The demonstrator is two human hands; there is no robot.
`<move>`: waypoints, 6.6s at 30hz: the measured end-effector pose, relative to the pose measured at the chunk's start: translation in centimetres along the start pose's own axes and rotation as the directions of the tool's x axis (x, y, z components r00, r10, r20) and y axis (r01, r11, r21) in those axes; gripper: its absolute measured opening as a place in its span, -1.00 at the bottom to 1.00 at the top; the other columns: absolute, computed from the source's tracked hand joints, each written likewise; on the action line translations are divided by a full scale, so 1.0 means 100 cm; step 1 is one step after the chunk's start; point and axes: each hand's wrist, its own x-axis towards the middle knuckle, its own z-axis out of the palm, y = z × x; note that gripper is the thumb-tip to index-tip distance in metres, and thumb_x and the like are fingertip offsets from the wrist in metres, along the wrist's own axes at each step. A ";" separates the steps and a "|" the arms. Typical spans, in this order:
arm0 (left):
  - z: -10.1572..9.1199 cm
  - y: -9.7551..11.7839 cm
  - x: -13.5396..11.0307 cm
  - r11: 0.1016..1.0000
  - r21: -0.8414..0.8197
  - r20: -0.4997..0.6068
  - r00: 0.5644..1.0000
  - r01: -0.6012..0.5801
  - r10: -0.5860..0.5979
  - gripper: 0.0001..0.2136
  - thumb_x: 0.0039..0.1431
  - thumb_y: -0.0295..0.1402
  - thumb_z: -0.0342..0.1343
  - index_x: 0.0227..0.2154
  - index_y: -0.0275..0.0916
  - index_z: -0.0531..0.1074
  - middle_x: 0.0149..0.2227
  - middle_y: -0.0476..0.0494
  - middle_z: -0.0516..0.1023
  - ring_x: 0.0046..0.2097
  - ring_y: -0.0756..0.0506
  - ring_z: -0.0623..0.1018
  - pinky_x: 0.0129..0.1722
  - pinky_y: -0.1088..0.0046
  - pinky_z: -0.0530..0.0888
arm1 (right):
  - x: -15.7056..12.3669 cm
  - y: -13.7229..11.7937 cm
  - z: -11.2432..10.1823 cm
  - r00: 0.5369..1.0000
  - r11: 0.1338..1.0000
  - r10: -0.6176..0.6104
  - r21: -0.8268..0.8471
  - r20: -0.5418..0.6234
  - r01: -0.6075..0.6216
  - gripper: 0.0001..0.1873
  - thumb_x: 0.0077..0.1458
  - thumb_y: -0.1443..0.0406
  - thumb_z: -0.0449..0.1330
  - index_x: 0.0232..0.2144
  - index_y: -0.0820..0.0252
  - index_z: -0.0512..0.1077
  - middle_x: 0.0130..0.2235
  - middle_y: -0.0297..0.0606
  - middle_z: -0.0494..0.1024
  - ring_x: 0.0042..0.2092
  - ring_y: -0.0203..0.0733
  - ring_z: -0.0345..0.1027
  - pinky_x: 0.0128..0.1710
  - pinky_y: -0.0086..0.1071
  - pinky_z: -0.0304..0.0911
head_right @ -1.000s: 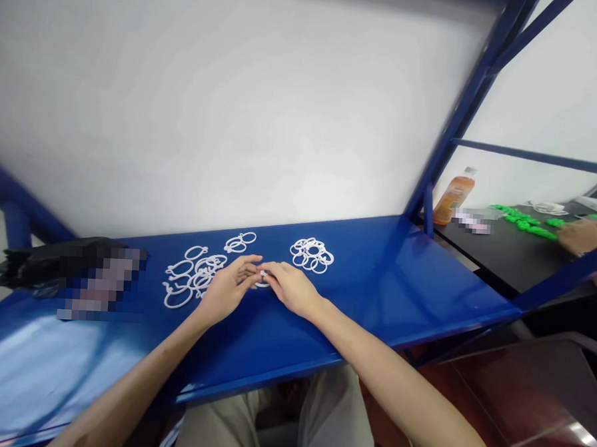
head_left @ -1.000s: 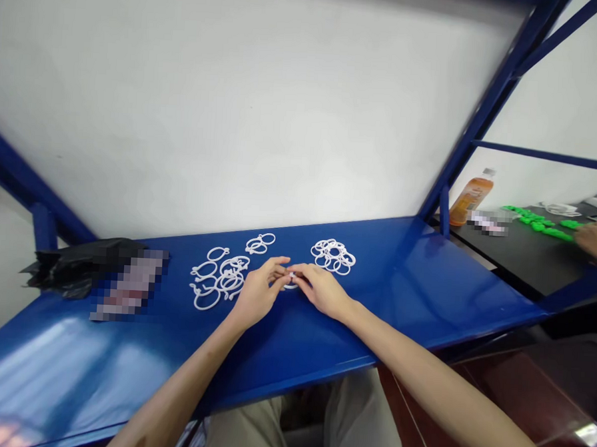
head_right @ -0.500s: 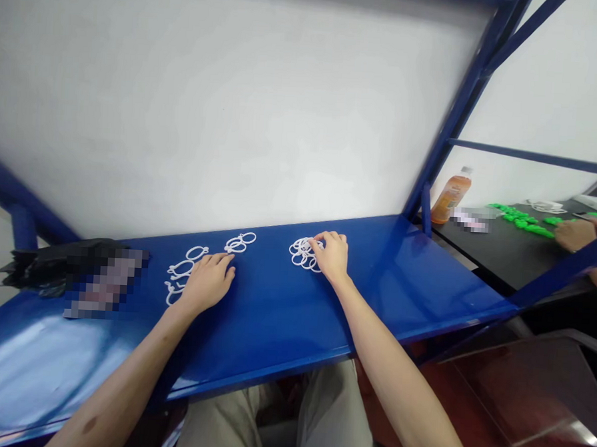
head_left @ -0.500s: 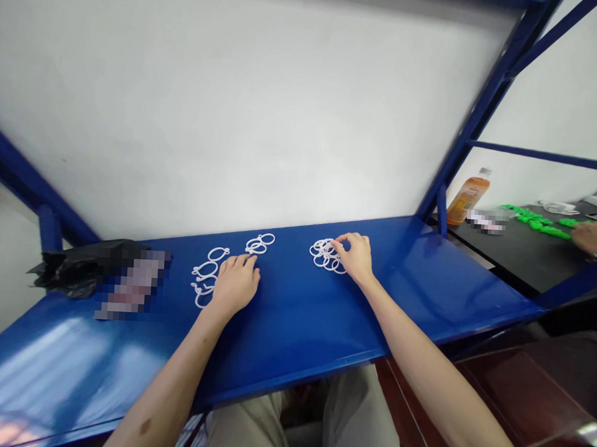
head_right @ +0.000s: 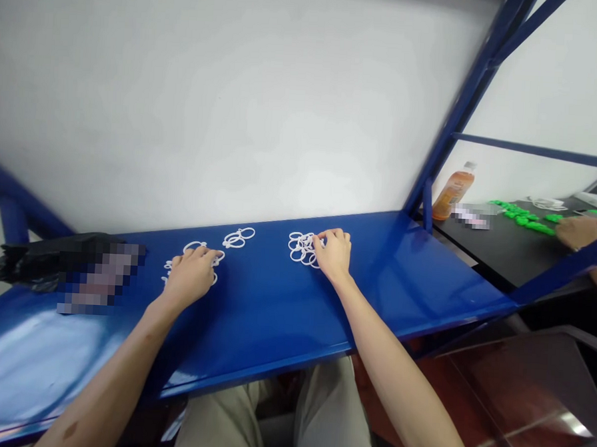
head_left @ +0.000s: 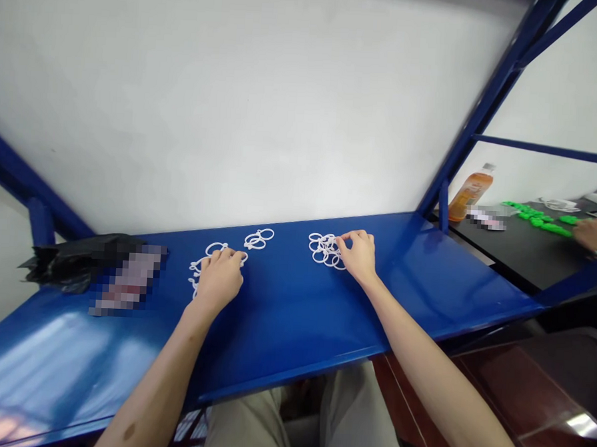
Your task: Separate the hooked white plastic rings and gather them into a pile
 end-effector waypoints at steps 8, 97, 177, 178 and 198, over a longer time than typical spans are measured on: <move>0.005 0.000 0.003 0.991 -0.126 -0.062 0.997 -0.046 0.038 -0.63 0.23 -0.54 -0.12 -0.04 -0.22 0.51 -0.04 -0.29 0.56 0.02 -0.29 0.50 -0.02 0.11 0.32 | -0.012 -0.011 0.000 0.982 0.982 -0.187 0.013 -0.021 0.187 -0.83 0.23 0.24 0.18 -0.36 0.14 0.52 -0.19 -0.13 0.53 -0.07 0.05 0.24 -0.01 -0.09 0.22; -0.008 0.058 -0.011 0.339 -0.939 0.026 0.996 0.054 -0.086 -0.72 0.17 -0.14 0.14 -0.16 -0.21 0.47 -0.26 -0.19 0.68 -0.20 -0.16 0.64 -0.22 0.35 0.49 | -0.059 -0.067 0.008 0.884 0.685 -0.387 0.724 0.263 0.084 -0.73 0.33 0.24 0.05 0.06 0.10 0.27 -0.07 -0.16 0.54 -0.19 -0.21 0.53 -0.11 -0.22 0.46; 0.003 0.069 -0.022 0.867 -0.119 -0.323 0.844 -0.484 0.428 -0.76 0.43 -0.35 -0.17 -0.08 -0.27 0.39 -0.18 -0.24 0.57 -0.16 -0.20 0.47 -0.15 0.24 0.32 | -0.051 -0.061 0.004 0.820 0.773 -0.415 0.628 0.393 0.090 -0.84 0.26 0.22 0.16 -0.32 0.17 0.47 -0.38 -0.34 0.60 -0.36 -0.27 0.45 -0.29 -0.41 0.30; 0.003 0.070 -0.023 0.865 -0.103 -0.317 0.841 -0.491 0.439 -0.76 0.43 -0.37 -0.18 -0.08 -0.28 0.39 -0.19 -0.23 0.56 -0.16 -0.21 0.46 -0.15 0.24 0.33 | -0.051 -0.061 0.004 0.817 0.772 -0.432 0.625 0.382 0.115 -0.84 0.27 0.23 0.16 -0.32 0.17 0.47 -0.37 -0.34 0.60 -0.35 -0.26 0.46 -0.27 -0.40 0.31; 0.001 0.072 -0.031 0.803 0.060 -0.222 0.777 -0.593 0.589 -0.75 0.38 -0.47 -0.18 -0.14 -0.31 0.42 -0.24 -0.26 0.47 -0.18 -0.24 0.40 -0.15 0.18 0.34 | -0.057 -0.049 0.007 0.694 0.734 -0.671 0.366 0.261 0.572 -0.78 0.36 0.28 0.06 -0.30 0.20 0.46 -0.37 -0.21 0.52 -0.34 -0.19 0.36 -0.30 -0.37 0.28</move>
